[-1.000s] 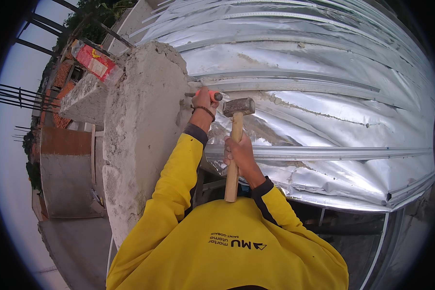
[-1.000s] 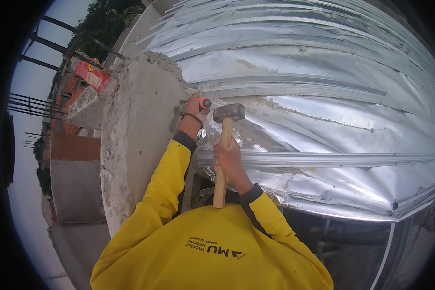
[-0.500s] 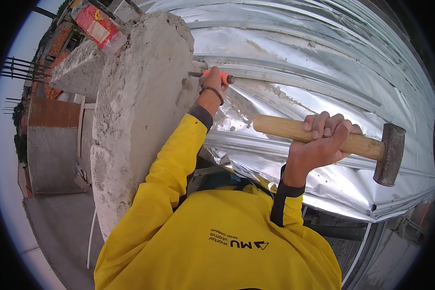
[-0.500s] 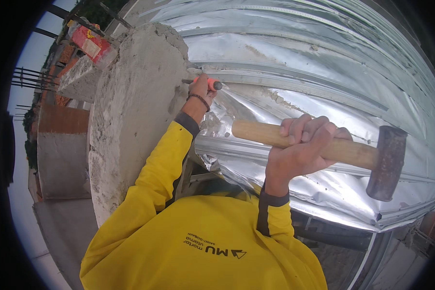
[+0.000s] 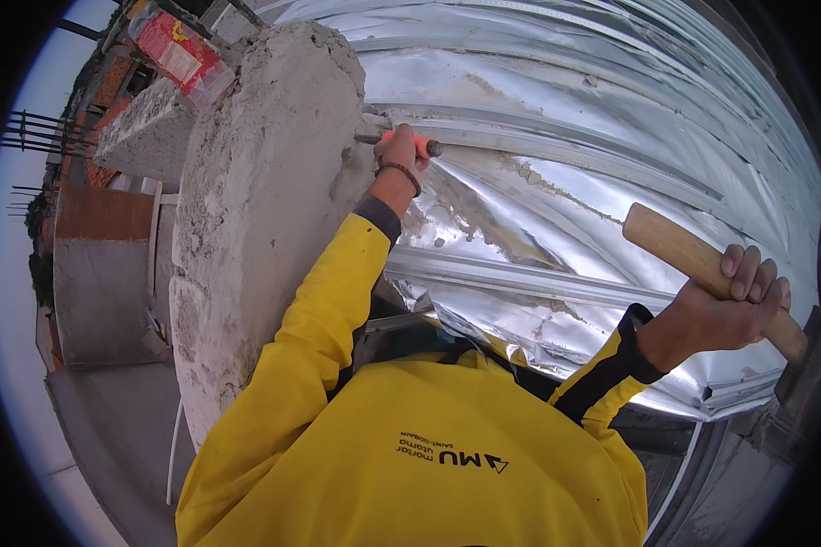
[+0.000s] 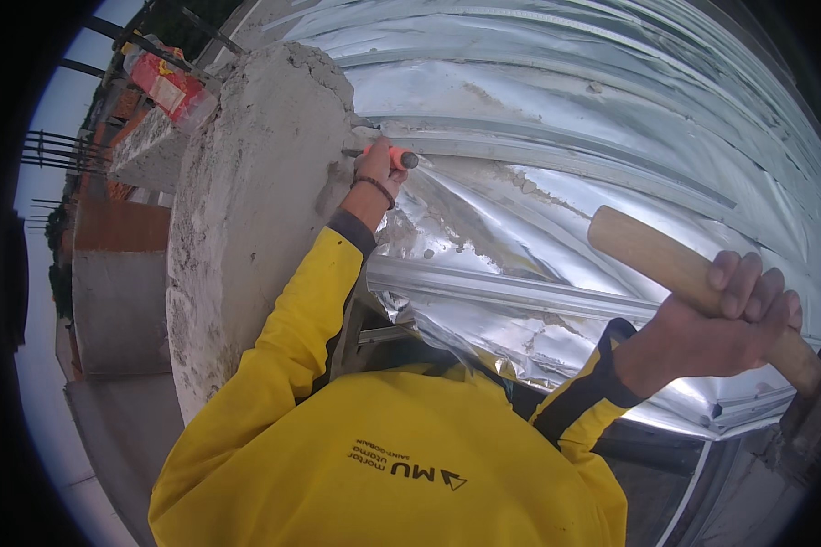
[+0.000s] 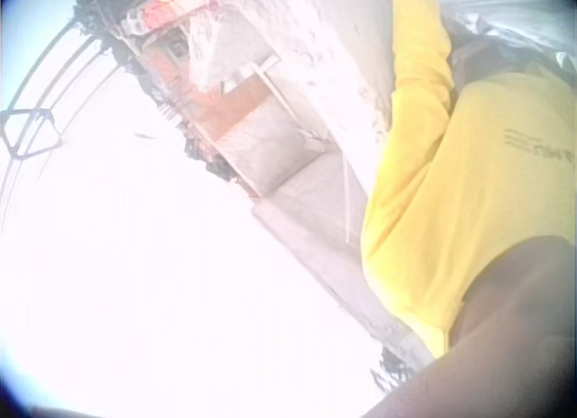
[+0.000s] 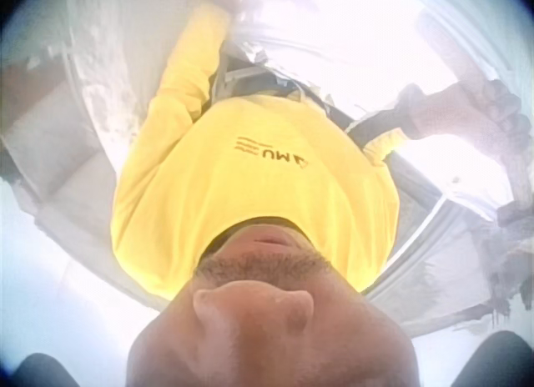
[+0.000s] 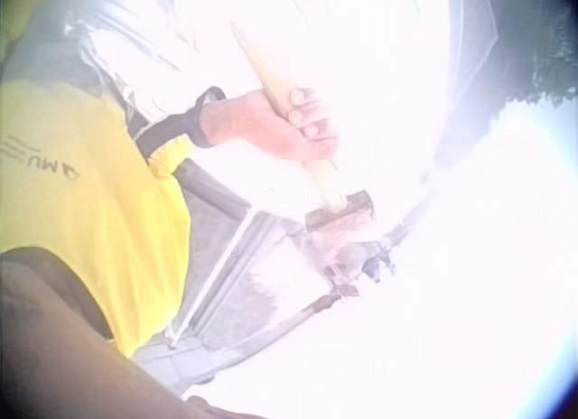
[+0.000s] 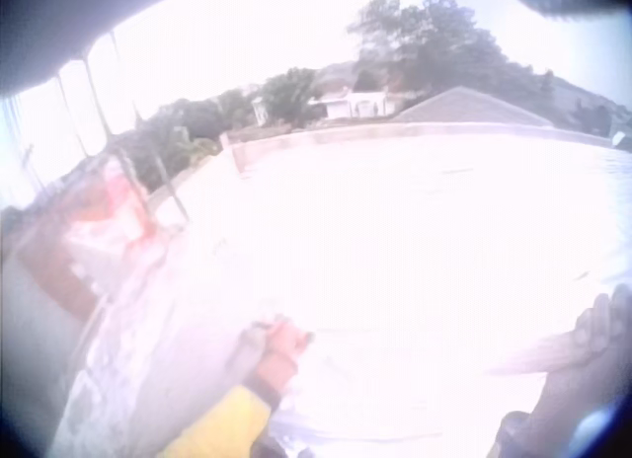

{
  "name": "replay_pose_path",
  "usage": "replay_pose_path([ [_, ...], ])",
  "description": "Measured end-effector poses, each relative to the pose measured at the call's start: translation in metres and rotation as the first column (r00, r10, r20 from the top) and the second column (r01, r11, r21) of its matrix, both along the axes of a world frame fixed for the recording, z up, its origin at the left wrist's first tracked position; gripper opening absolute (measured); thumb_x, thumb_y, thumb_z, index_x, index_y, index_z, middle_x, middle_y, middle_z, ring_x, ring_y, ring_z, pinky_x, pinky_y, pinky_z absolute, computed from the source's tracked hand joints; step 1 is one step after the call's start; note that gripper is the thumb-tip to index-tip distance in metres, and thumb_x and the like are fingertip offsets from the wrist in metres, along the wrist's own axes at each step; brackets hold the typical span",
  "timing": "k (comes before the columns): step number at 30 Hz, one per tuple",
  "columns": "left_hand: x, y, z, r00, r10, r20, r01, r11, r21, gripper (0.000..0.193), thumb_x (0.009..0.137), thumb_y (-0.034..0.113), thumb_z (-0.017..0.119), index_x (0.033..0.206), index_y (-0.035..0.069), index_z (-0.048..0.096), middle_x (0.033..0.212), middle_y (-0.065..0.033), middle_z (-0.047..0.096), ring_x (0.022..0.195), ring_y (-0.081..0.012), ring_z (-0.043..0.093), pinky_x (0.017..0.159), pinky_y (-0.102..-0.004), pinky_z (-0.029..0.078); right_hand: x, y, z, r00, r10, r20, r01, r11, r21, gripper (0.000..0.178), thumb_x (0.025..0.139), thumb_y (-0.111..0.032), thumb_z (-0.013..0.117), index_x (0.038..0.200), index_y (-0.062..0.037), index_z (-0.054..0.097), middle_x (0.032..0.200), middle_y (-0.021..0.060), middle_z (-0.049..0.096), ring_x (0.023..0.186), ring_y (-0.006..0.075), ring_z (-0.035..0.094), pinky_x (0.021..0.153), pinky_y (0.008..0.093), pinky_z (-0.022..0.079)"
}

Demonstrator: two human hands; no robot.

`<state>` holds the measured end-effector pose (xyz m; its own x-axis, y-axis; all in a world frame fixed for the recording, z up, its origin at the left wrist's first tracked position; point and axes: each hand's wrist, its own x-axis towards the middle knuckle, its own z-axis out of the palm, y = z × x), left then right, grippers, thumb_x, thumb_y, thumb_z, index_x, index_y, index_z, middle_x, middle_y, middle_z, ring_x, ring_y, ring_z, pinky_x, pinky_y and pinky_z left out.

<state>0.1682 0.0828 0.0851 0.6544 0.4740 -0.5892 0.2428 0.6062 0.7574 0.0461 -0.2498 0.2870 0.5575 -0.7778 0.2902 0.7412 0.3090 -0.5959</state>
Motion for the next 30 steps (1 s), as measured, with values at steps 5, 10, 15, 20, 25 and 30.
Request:
replay_pose_path([
  [5, 0.000, -0.001, 0.004, 0.998, -0.058, 0.018, 0.058, 0.998, -0.005, 0.016, 0.082, 0.014, 0.061, 0.089, 0.006, 0.049, 0.075, -0.0105, 0.053, 0.052, -0.0170, 0.048, 0.038, -0.0287, 0.032, -0.005, 0.139, -0.066, 0.928, 0.272, -0.256, -0.253, 0.962, 0.106, 0.018, 0.096, -0.010, 0.053, 0.085, -0.0122, 0.039, 0.060, -0.0020, 0.037, 0.045, 0.0097, 0.038, 0.048, 0.0270, 0.042],
  [10, 0.003, 0.000, -0.017, 0.994, 0.021, -0.109, 0.004, 0.976, 0.218, 0.027, 0.082, 0.014, 0.062, 0.101, 0.003, 0.048, 0.089, -0.0127, 0.056, 0.066, -0.0214, 0.062, 0.047, -0.0332, 0.049, -0.026, 0.204, -0.153, 0.173, 0.846, -0.504, -0.765, 0.437, 0.473, 0.017, 0.092, -0.011, 0.061, 0.095, -0.0094, 0.045, 0.063, -0.0012, 0.044, 0.041, 0.0094, 0.041, 0.036, 0.0266, 0.038],
  [15, 0.006, 0.005, -0.008, 0.999, -0.047, -0.018, 0.048, 0.993, 0.103, 0.026, 0.081, 0.014, 0.062, 0.101, 0.005, 0.048, 0.087, -0.0115, 0.056, 0.061, -0.0197, 0.058, 0.043, -0.0310, 0.044, -0.028, 0.123, -0.087, 0.576, 0.697, -0.428, -0.604, 0.715, 0.352, 0.017, 0.094, -0.012, 0.062, 0.096, -0.0119, 0.045, 0.063, -0.0032, 0.039, 0.042, 0.0056, 0.038, 0.036, 0.0241, 0.038],
  [20, 0.009, -0.006, 0.000, 0.999, 0.011, -0.051, -0.009, 0.999, 0.039, 0.023, 0.081, 0.015, 0.062, 0.096, 0.008, 0.046, 0.082, -0.0098, 0.054, 0.055, -0.0167, 0.051, 0.040, -0.0277, 0.035, 0.004, 0.015, -0.006, 0.997, 0.083, 0.001, -0.083, 0.996, 0.020, 0.016, 0.094, -0.008, 0.055, 0.084, -0.0160, 0.045, 0.061, -0.0033, 0.036, 0.048, 0.0068, 0.038, 0.046, 0.0232, 0.041],
  [25, 0.021, -0.009, -0.006, 0.997, 0.062, -0.054, -0.061, 0.998, 0.012, 0.020, 0.082, 0.013, 0.061, 0.096, 0.007, 0.047, 0.083, -0.0100, 0.055, 0.056, -0.0163, 0.051, 0.041, -0.0286, 0.037, 0.005, 0.159, -0.066, 0.932, 0.236, -0.276, -0.179, 0.960, 0.214, 0.020, 0.094, -0.009, 0.057, 0.087, -0.0138, 0.039, 0.057, -0.0038, 0.033, 0.045, 0.0089, 0.037, 0.046, 0.0267, 0.038],
  [30, 0.013, 0.005, -0.004, 0.998, 0.051, 0.030, -0.052, 0.998, 0.040, 0.016, 0.083, 0.011, 0.058, 0.091, 0.005, 0.046, 0.073, -0.0104, 0.056, 0.049, -0.0185, 0.055, 0.042, -0.0331, 0.048, -0.031, 0.205, -0.144, 0.116, 0.868, -0.483, -0.754, 0.393, 0.527, 0.017, 0.092, -0.010, 0.060, 0.095, -0.0111, 0.044, 0.061, -0.0019, 0.040, 0.041, 0.0091, 0.039, 0.036, 0.0279, 0.038],
])
